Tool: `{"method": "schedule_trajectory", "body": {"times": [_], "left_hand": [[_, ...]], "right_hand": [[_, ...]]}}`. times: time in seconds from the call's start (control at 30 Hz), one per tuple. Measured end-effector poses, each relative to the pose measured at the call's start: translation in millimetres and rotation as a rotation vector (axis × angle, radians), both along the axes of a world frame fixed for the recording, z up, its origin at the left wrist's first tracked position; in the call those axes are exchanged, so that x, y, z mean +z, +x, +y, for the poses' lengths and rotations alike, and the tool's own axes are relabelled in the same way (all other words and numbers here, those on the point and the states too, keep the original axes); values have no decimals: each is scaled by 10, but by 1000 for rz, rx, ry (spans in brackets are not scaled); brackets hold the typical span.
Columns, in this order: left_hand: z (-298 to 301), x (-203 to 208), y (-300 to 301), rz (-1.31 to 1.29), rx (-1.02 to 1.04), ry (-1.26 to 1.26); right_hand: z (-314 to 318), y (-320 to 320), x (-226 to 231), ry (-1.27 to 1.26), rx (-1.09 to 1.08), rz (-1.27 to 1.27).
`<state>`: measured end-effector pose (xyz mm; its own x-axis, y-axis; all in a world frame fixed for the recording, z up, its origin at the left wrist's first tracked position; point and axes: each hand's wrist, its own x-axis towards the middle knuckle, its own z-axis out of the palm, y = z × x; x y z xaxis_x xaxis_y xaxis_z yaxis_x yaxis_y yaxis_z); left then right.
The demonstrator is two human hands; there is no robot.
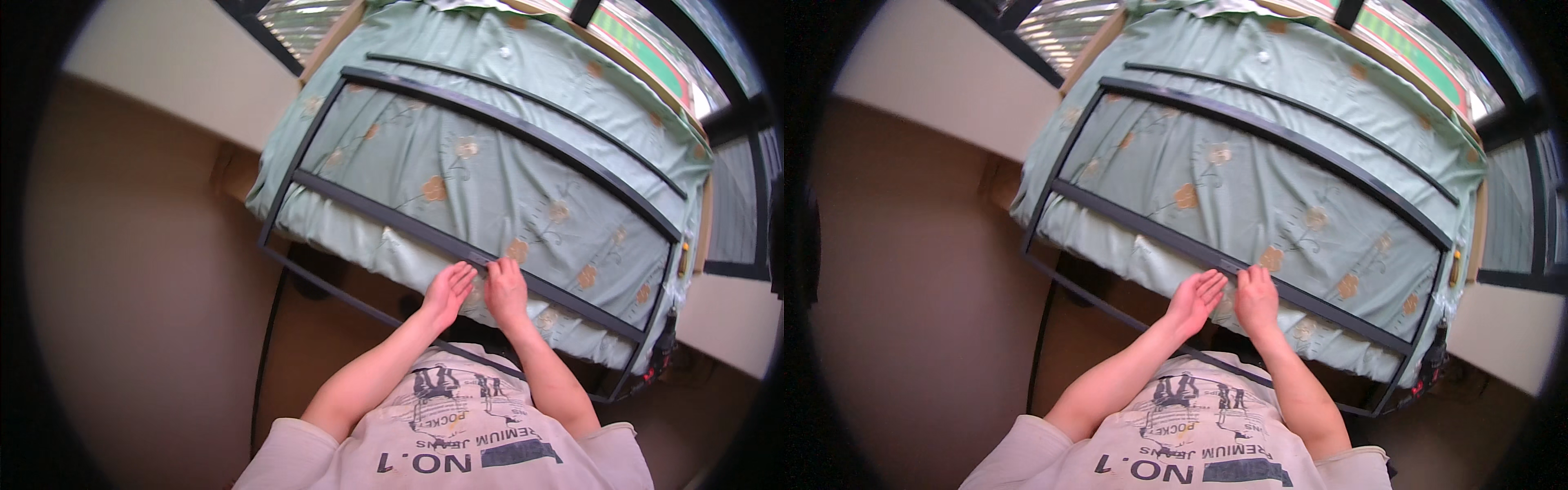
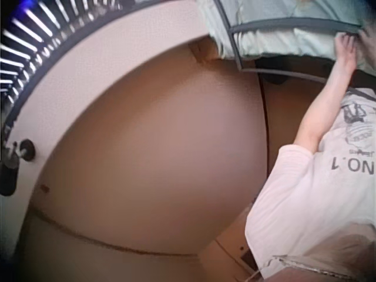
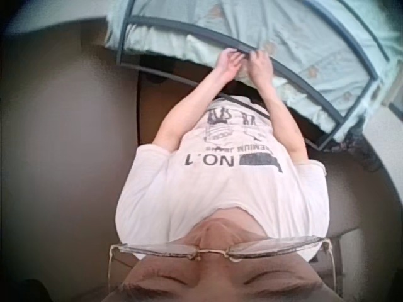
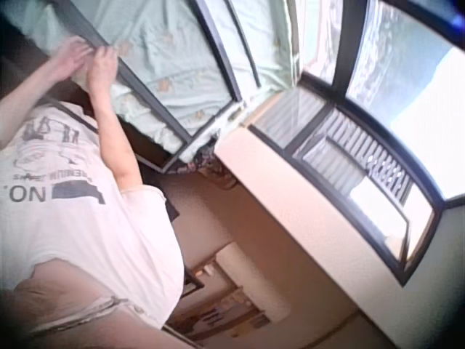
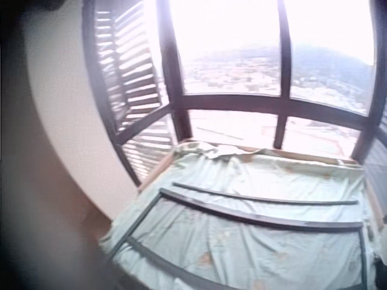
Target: The person aligns and connects metal frame sections on a bed, using a drill and a screwdriver to secure the components with screws.
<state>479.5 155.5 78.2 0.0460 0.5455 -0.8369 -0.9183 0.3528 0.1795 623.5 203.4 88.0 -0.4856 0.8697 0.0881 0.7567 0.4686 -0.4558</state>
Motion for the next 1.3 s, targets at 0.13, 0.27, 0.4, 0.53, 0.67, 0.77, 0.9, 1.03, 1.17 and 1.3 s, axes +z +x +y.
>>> {"method": "schedule_trajectory", "body": {"times": [0.13, 0.27, 0.4, 0.53, 0.67, 0.77, 0.9, 1.03, 1.17, 1.3], "left_hand": [[-953, 434, -364, 569, -250, 31], [-1691, 87, -572, 440, 70, -377], [-1662, -178, -421, 13, -156, 15], [-1611, -201, -346, 165, -253, 43], [-1615, -204, -359, 153, -245, 112], [-1609, -228, -361, 90, -200, 76], [-1555, -196, -390, 37, -166, -21], [-1593, -331, -388, -15, -133, -73], [-1534, -265, -388, -30, -148, -100], [-1604, -348, -348, -2, -160, -104]], "right_hand": [[101, -36, -53, 11, 39, -78], [175, -48, -81, -31, 89, -72], [163, -19, -121, -109, 168, -38], [-30, -82, -15, -145, 166, -49], [-422, -68, -3, -214, 176, -27], [-823, -117, 55, -284, 182, -35], [-1094, -160, 117, -412, 177, -15], [-1146, -246, 257, -437, 211, -62], [-1278, -239, 118, -364, 228, -171], [-1452, -237, -19, -302, 168, -154]]}}
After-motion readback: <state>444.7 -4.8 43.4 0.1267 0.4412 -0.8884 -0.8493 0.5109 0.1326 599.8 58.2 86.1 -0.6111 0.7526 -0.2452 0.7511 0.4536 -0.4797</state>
